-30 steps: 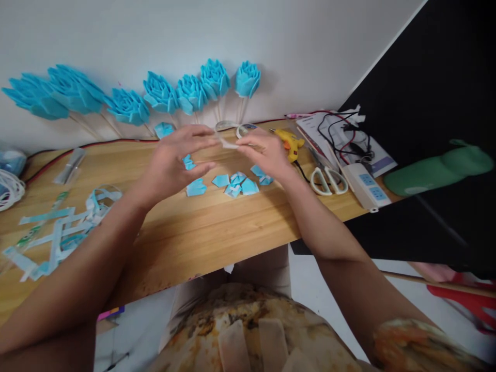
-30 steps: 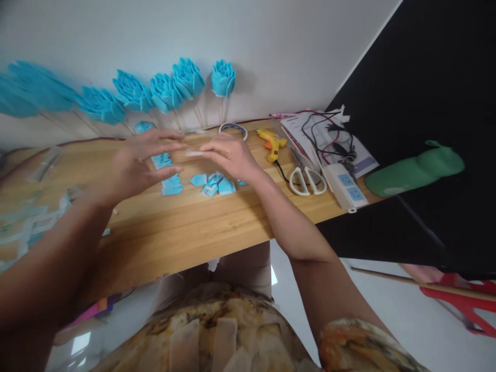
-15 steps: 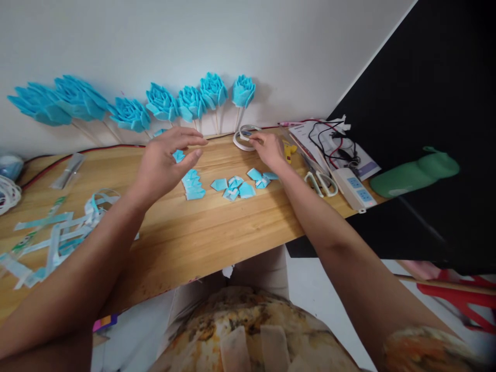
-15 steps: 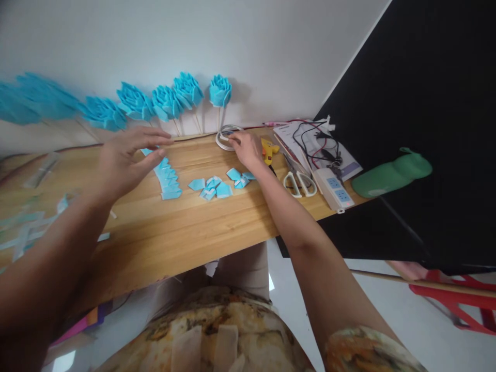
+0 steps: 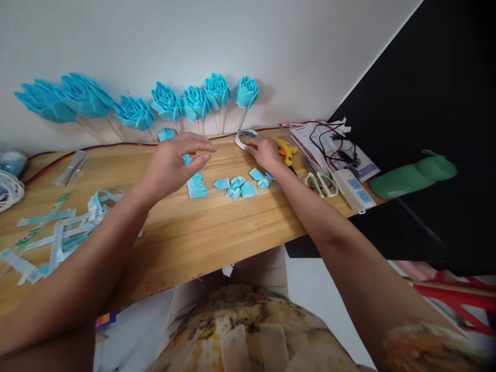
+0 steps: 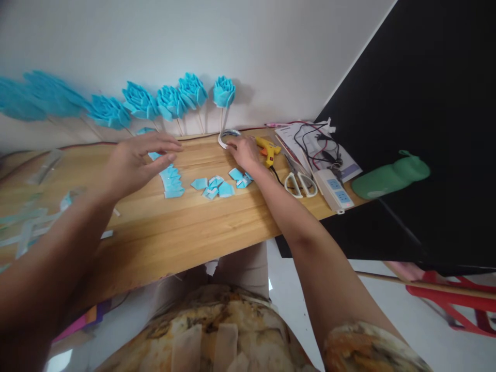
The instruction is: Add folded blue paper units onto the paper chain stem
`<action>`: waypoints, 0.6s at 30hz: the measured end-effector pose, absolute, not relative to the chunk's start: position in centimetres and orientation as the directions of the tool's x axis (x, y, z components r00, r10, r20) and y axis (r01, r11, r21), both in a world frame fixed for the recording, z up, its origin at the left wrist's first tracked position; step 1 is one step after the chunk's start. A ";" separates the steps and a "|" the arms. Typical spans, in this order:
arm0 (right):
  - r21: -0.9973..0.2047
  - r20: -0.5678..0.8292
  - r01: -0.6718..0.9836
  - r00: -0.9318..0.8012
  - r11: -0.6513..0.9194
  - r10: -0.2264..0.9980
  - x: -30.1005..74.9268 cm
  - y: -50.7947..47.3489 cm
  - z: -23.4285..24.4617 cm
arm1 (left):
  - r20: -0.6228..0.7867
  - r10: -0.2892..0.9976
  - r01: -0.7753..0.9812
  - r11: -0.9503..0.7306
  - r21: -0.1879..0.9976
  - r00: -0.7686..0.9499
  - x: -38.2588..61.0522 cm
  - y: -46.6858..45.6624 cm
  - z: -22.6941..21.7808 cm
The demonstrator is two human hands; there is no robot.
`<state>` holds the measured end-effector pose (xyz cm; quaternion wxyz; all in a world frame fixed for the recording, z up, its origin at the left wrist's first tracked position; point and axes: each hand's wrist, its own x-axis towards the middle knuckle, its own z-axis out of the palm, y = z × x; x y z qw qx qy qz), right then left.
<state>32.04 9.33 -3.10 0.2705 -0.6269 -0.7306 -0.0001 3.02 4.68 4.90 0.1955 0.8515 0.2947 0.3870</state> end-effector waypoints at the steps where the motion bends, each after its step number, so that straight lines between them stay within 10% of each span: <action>1: -0.346 0.394 0.912 -0.072 0.220 0.916 32.1 9.1 -2.8 | 0.540 0.654 0.350 -0.749 0.563 0.530 3.1 4.6 4.9; 18: -0.355 0.302 0.855 -0.278 0.378 0.912 33.4 -0.2 0.1 | 0.531 0.691 0.375 -0.718 0.587 0.491 3.5 3.6 5.3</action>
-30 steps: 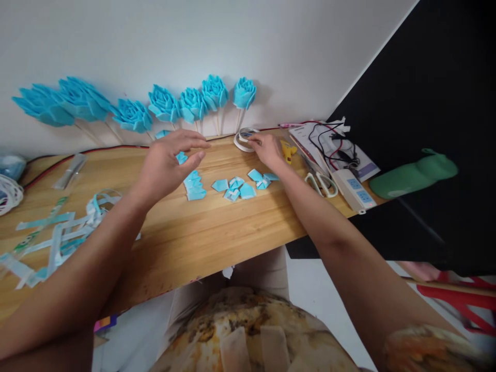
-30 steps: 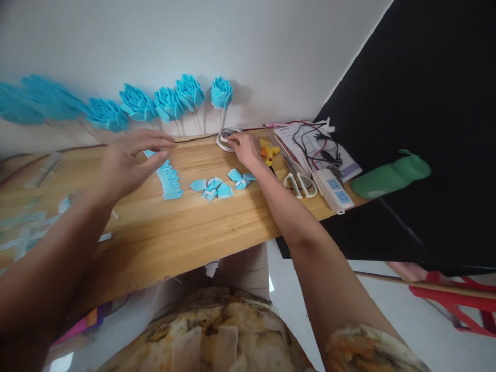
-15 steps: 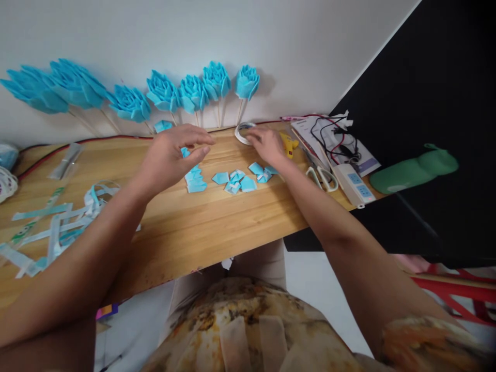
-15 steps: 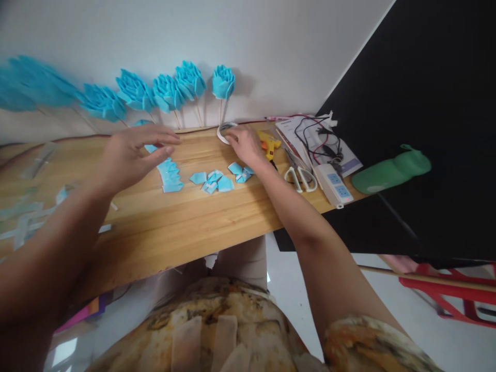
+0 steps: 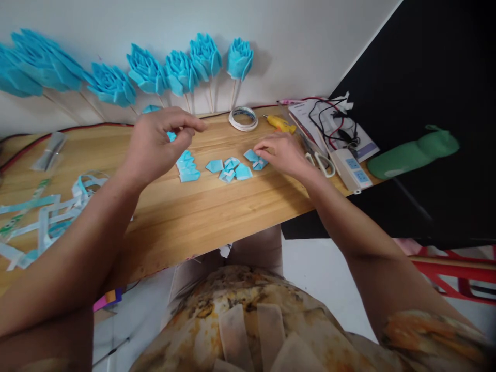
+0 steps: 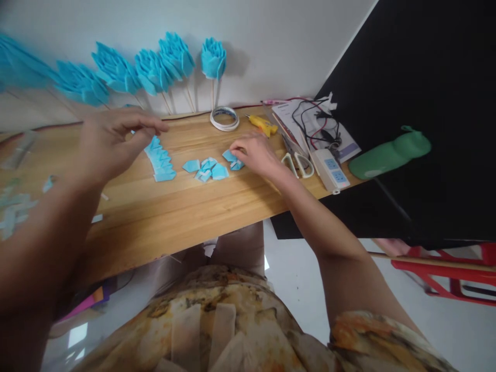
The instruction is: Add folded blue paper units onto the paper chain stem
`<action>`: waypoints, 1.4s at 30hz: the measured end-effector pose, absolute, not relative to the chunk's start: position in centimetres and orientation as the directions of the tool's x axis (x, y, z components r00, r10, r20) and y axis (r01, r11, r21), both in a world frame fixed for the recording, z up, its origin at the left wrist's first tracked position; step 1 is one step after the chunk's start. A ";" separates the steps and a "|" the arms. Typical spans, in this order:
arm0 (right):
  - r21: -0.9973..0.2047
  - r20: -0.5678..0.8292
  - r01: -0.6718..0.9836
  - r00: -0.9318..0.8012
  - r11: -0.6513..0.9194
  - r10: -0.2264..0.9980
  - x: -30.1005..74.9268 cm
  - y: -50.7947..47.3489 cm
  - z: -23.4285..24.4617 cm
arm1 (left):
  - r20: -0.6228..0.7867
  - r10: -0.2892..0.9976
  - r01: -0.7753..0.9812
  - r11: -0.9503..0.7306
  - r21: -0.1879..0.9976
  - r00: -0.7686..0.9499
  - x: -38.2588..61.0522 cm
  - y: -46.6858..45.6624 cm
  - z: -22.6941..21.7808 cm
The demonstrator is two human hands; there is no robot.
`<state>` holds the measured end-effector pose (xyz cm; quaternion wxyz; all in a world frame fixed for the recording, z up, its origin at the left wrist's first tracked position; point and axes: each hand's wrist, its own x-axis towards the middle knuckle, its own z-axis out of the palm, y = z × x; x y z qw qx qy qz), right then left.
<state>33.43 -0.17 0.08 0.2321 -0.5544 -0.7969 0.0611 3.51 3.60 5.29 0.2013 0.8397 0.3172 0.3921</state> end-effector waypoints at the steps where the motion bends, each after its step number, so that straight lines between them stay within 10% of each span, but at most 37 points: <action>1: -0.334 0.289 0.859 -0.299 0.388 0.910 33.4 -0.3 -0.1 | 0.519 0.697 0.376 -0.710 0.595 0.495 3.6 3.5 5.2; 11: -0.332 0.296 0.862 -0.291 0.384 0.910 32.0 0.0 -1.9 | 0.239 0.638 0.416 -0.697 0.584 0.732 5.4 2.1 1.3; 19: -0.648 0.315 0.714 -0.067 0.267 0.947 33.3 1.4 -2.0 | 0.174 0.562 0.418 -0.757 0.503 0.809 8.0 1.0 -0.9; 23: -0.876 0.277 0.406 -0.023 0.262 0.961 32.4 1.1 -0.3 | 0.210 0.483 0.240 -0.712 0.660 0.850 9.0 0.3 -0.8; 30: -0.908 0.227 0.312 -0.197 0.281 0.954 29.1 0.3 1.5 | 0.163 0.886 0.297 -0.311 0.903 0.435 7.3 1.2 0.8; 42: -0.917 0.207 0.263 -0.330 0.301 0.921 23.5 2.5 2.1 | 0.073 0.922 0.278 -0.189 0.942 0.379 3.4 1.7 1.7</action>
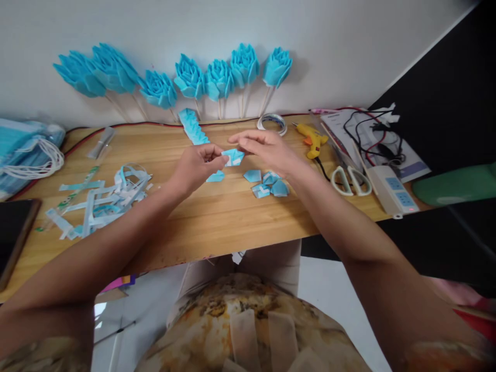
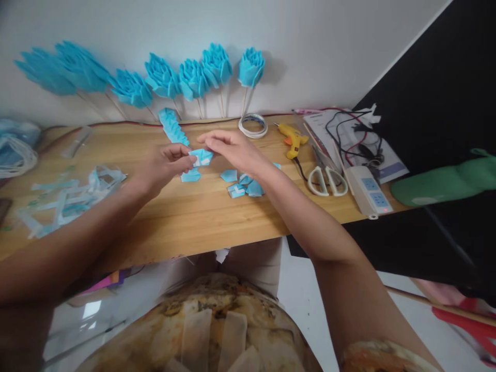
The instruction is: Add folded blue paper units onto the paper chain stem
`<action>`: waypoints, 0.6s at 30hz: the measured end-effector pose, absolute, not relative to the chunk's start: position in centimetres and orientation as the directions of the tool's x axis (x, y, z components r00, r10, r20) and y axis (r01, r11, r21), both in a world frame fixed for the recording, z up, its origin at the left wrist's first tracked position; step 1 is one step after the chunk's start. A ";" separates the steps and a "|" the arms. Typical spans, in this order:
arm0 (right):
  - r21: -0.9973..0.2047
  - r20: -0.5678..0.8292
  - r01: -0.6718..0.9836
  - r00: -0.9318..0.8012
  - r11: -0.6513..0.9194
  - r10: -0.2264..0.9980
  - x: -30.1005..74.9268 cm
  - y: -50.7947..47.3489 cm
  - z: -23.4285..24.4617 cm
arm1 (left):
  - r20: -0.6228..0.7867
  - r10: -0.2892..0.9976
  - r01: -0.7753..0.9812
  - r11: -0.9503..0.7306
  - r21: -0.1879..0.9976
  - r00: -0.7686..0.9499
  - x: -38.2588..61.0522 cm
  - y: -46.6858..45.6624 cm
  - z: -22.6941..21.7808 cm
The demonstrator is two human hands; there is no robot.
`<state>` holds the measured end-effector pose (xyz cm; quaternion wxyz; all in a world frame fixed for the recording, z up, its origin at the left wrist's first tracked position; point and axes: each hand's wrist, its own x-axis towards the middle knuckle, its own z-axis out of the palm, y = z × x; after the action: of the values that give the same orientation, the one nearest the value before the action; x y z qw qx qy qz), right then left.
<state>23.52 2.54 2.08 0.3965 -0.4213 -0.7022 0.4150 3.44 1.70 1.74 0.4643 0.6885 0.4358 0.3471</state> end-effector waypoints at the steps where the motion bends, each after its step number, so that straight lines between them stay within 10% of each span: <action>1: -0.926 0.202 0.239 -0.337 0.291 0.920 23.2 2.7 2.1 | 0.070 0.929 0.260 -0.173 0.950 0.363 3.2 1.7 1.7; 18: -0.923 0.223 0.218 -0.371 0.318 0.902 22.0 1.8 0.0 | 0.125 0.926 0.242 -0.221 0.945 0.357 1.7 1.8 0.0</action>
<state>21.99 1.82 0.00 0.3978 -0.3956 -0.7075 0.4298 1.66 1.80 0.03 0.4564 0.6859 0.4256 0.3744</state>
